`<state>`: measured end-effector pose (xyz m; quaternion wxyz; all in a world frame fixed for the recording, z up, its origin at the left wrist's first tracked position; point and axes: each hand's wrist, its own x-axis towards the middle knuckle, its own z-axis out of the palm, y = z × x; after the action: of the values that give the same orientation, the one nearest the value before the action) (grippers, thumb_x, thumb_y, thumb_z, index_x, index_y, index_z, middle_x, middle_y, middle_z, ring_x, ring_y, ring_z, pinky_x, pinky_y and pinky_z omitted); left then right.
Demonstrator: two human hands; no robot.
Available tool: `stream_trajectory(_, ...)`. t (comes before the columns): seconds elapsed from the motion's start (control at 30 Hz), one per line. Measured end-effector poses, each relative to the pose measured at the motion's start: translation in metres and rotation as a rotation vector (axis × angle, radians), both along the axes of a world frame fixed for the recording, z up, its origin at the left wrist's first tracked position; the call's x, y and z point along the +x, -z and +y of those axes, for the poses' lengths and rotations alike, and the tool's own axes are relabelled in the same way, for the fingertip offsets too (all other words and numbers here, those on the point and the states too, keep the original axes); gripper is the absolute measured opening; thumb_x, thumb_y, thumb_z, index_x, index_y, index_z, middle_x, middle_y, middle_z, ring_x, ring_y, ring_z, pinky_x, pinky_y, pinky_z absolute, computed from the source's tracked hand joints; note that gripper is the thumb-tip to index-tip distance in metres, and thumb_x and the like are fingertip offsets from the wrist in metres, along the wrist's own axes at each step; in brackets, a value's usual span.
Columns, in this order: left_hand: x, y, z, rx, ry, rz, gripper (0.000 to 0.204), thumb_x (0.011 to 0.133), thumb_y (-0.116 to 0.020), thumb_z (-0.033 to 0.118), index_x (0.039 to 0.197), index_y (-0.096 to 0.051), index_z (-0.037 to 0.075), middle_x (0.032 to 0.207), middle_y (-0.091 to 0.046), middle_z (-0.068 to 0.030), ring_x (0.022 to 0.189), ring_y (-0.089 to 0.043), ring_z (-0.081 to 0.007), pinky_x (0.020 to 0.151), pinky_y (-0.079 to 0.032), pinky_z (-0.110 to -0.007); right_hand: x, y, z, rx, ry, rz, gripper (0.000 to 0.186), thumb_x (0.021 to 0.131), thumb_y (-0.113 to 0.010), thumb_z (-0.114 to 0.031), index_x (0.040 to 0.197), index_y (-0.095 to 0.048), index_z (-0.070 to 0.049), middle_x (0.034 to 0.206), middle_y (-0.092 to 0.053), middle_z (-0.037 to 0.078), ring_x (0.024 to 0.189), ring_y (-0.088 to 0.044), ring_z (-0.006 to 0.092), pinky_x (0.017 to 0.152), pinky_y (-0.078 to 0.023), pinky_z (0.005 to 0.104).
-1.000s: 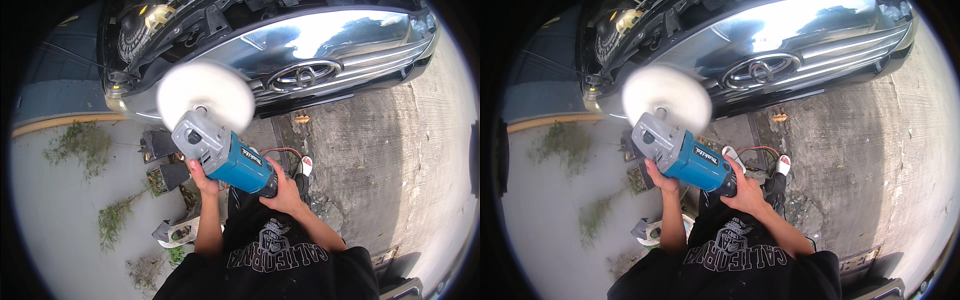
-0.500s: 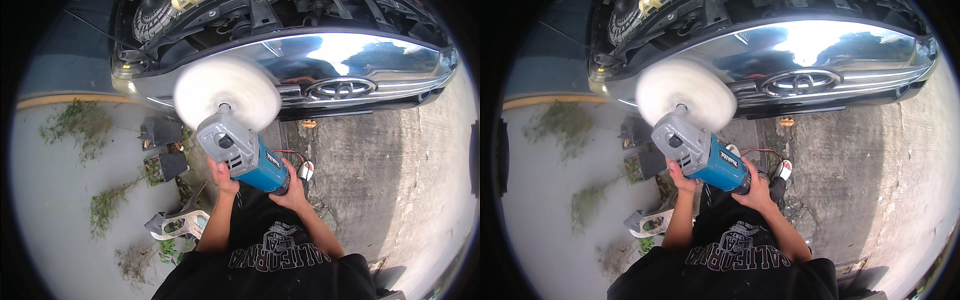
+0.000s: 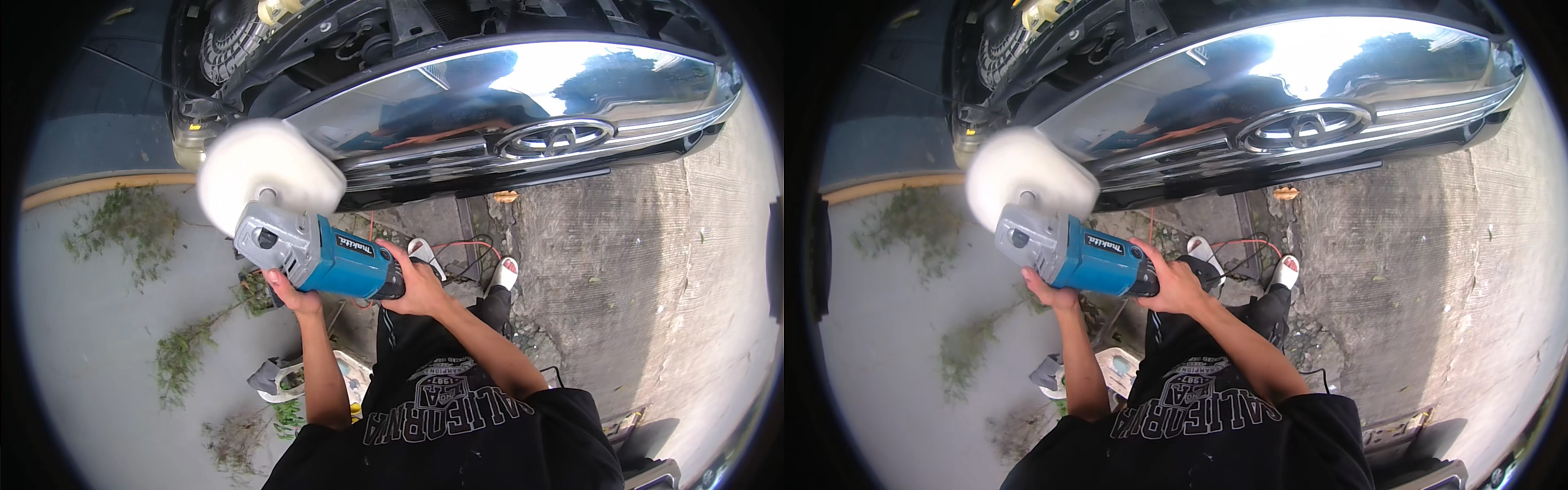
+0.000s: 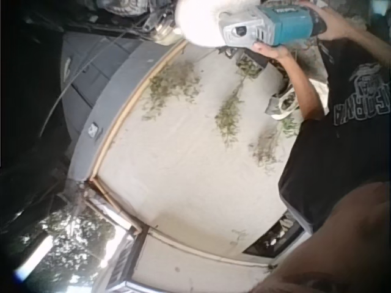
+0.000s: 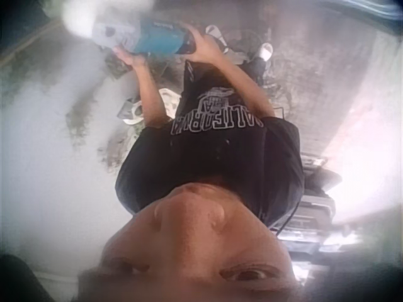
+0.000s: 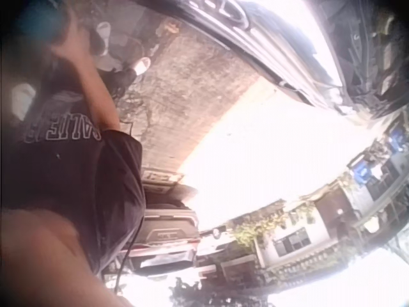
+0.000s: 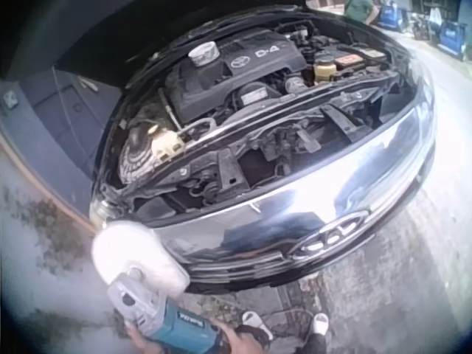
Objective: The person applies a white cream from a container onto the chrome grill of a car by hand and then uses a rotary power polisher with a wool pad to buff the chrome surface.
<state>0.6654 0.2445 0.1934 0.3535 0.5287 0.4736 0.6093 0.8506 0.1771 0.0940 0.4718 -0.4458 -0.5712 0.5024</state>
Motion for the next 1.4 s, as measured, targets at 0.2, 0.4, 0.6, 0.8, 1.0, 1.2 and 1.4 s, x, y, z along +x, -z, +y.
stream_trajectory(0.2, 0.048, -0.020, -0.011, 0.063, 0.001, 0.212, 0.076, 0.094, -0.043, 0.055, 0.138, -0.035, -0.007, 0.132, -0.047, -0.0171, 0.120, -0.048, -0.0258, 0.103, -0.036, -0.039, 0.040, -0.018, -0.016, 0.026, 0.070, 0.101, 0.103, 0.061, -0.080, -0.018, 0.147, -0.025, -0.017, 0.101, -0.068, 0.022, 0.087, -0.065, 0.0455, 0.080, -0.054, 0.0478)
stream_trajectory(0.4, 0.117, -0.052, -0.016, 0.118, 0.116, 0.389, 0.077, 0.093, -0.047, 0.056, 0.139, -0.035, -0.004, 0.131, -0.050, -0.0167, 0.118, -0.053, -0.0272, 0.100, -0.043, -0.040, 0.078, -0.029, -0.037, 0.005, 0.153, 0.205, 0.100, 0.060, -0.079, -0.012, 0.146, -0.027, -0.011, 0.127, -0.059, 0.021, 0.111, -0.060, 0.0427, 0.096, -0.050, 0.0423)
stream_trajectory(0.6, 0.149, -0.058, -0.023, 0.108, 0.147, 0.396, 0.078, 0.093, -0.048, 0.057, 0.142, -0.033, -0.001, 0.135, -0.047, -0.0150, 0.122, -0.050, -0.0266, 0.103, -0.041, -0.040, 0.099, -0.029, -0.047, 0.018, 0.213, 0.238, 0.101, 0.059, -0.079, -0.011, 0.146, -0.028, -0.010, 0.135, -0.054, 0.020, 0.115, -0.058, 0.0413, 0.098, -0.048, 0.0403)
stream_trajectory(0.8, 0.147, -0.057, -0.027, 0.066, 0.130, 0.404, 0.076, 0.094, -0.044, 0.055, 0.144, -0.033, -0.002, 0.136, -0.047, -0.0158, 0.123, -0.049, -0.0279, 0.103, -0.041, -0.041, 0.102, -0.031, -0.048, 0.028, 0.222, 0.220, 0.100, 0.059, -0.078, -0.010, 0.146, -0.028, -0.010, 0.135, -0.053, 0.021, 0.116, -0.058, 0.0412, 0.098, -0.049, 0.0404)
stream_trajectory(1.0, 0.137, -0.056, -0.025, 0.055, -0.023, 0.284, 0.070, 0.097, -0.034, 0.053, 0.132, -0.043, -0.007, 0.128, -0.053, -0.0193, 0.117, -0.053, -0.0283, 0.100, -0.043, -0.040, 0.086, -0.029, -0.040, 0.017, 0.151, 0.236, 0.098, 0.060, -0.076, -0.010, 0.146, -0.028, -0.012, 0.118, -0.063, 0.021, 0.094, -0.065, 0.0420, 0.084, -0.054, 0.0431)
stream_trajectory(1.2, 0.096, -0.042, -0.020, 0.045, -0.010, 0.199, 0.068, 0.098, -0.037, 0.051, 0.133, -0.040, -0.007, 0.133, -0.048, -0.0184, 0.120, -0.050, -0.0274, 0.101, -0.042, -0.041, 0.058, -0.010, -0.026, 0.038, 0.096, 0.183, 0.099, 0.062, -0.076, -0.013, 0.148, -0.026, -0.016, 0.105, -0.067, 0.020, 0.081, -0.066, 0.0422, 0.073, -0.055, 0.0462)
stream_trajectory(1.4, 0.070, -0.023, -0.011, 0.092, -0.110, 0.155, 0.068, 0.098, -0.034, 0.051, 0.133, -0.041, -0.007, 0.133, -0.049, -0.0207, 0.120, -0.051, -0.0311, 0.101, -0.043, -0.042, 0.048, 0.001, -0.009, 0.033, 0.007, 0.090, 0.103, 0.063, -0.076, -0.017, 0.150, -0.021, -0.021, 0.097, -0.069, 0.019, 0.076, -0.065, 0.0438, 0.072, -0.054, 0.0486)
